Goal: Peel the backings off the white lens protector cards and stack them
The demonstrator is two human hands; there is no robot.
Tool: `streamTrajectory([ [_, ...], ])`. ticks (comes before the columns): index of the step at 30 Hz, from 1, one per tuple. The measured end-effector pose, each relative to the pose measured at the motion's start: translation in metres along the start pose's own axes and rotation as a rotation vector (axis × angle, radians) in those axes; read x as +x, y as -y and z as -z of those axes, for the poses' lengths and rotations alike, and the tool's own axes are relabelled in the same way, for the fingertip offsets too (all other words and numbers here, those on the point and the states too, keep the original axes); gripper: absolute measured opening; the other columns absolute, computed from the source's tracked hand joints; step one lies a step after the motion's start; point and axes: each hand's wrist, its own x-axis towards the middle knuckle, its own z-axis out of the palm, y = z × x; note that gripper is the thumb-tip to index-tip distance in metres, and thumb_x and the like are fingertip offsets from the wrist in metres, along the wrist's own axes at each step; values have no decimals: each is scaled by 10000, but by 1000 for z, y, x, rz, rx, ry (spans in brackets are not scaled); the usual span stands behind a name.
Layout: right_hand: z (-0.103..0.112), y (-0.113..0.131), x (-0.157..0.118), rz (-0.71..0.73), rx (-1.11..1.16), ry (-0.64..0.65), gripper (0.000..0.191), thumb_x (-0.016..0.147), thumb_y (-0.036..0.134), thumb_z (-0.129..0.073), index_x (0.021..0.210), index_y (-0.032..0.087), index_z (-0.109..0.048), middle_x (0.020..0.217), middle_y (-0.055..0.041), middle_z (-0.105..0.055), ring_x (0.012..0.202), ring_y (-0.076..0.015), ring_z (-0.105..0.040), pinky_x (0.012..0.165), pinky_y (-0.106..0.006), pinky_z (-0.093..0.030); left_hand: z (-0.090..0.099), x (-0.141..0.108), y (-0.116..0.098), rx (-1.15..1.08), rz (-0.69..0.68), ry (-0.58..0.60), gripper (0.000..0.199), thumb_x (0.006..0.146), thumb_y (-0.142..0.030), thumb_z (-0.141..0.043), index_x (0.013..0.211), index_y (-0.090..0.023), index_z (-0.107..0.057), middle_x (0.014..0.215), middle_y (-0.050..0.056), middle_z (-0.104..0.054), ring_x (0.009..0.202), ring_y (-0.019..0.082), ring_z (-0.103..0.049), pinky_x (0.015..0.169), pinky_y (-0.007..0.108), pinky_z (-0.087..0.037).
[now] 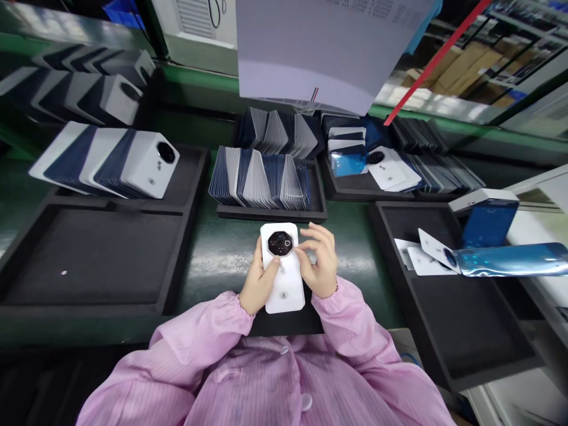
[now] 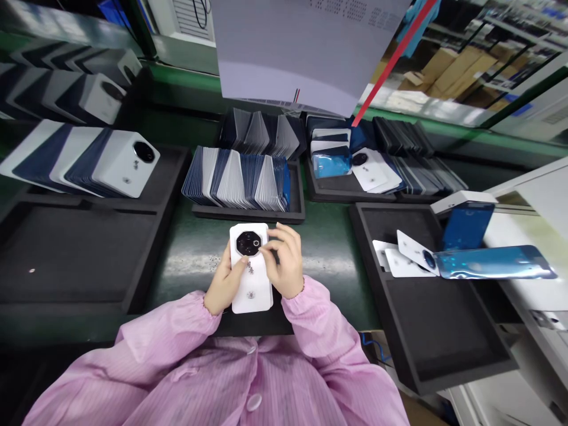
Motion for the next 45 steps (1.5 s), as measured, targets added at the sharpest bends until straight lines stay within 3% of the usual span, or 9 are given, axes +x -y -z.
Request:
streamTrajectory([
  [4,-1,0,1,-204,30,51,181,847,274,-628,1017,222,-593,1179,-117,-579,1161,-269,-552,1005,-517,-452,2,-2,6,63,-29,23,716,860,-322,-594,1488,-243,-258,1438,100,-492,1211,239,-568,942,336,-505],
  [11,1,-2,0,-443,182,119,65,812,248,-658,826,204,-611,1174,-97,-579,1145,-251,-560,1006,-473,-446,5,-5,12,161,-17,70,736,870,-319,-585,1506,-228,-226,1383,111,-543,1162,243,-598,917,336,-513],
  [13,1,-2,0,-399,148,128,65,821,229,-647,775,200,-611,1179,-97,-581,1173,-265,-539,1020,-494,-428,4,-4,9,148,15,69,718,861,-311,-595,1492,-230,-262,1392,107,-536,1163,244,-596,920,335,-509],
  [16,2,-1,0,-148,50,129,78,824,187,-633,750,206,-616,1188,-92,-603,1278,-299,-450,1038,-528,-399,2,-1,3,116,79,82,625,864,-302,-577,1442,-215,-355,1367,107,-558,1170,247,-587,948,356,-487],
  [20,2,-2,-6,169,123,236,143,842,89,-574,816,228,-598,899,-22,-723,1121,-248,-610,1009,-524,-413,3,1,-3,156,43,79,517,869,-285,-552,1367,-197,-442,1297,96,-606,1158,237,-585,981,361,-456],
  [24,1,-3,-12,148,272,192,214,837,57,-591,977,218,-577,856,-23,-746,888,-189,-717,978,-482,-466,5,2,-4,157,13,72,545,862,-295,-565,1382,-218,-421,1269,86,-620,1135,239,-597,971,369,-459],
  [29,0,0,-14,169,361,124,366,807,28,-609,1110,224,-546,860,-28,-758,803,-175,-737,935,-463,-522,6,2,-3,167,-19,68,593,868,-346,-573,1414,-217,-381,1348,110,-567,1200,258,-559,1023,402,-422],
  [37,0,-1,-14,209,329,126,349,792,23,-626,1077,218,-569,844,-38,-763,783,-176,-740,877,-437,-557,7,0,-3,191,-48,60,623,862,-391,-582,1419,-193,-386,1337,129,-572,1188,268,-569,1012,400,-434],
  [45,0,-1,-15,218,308,140,304,793,23,-619,1037,203,-605,844,-40,-761,782,-175,-740,876,-415,-558,6,0,-6,171,-13,87,492,862,-375,-575,1310,-194,-480,1331,110,-579,1208,261,-554,1035,397,-410],
])
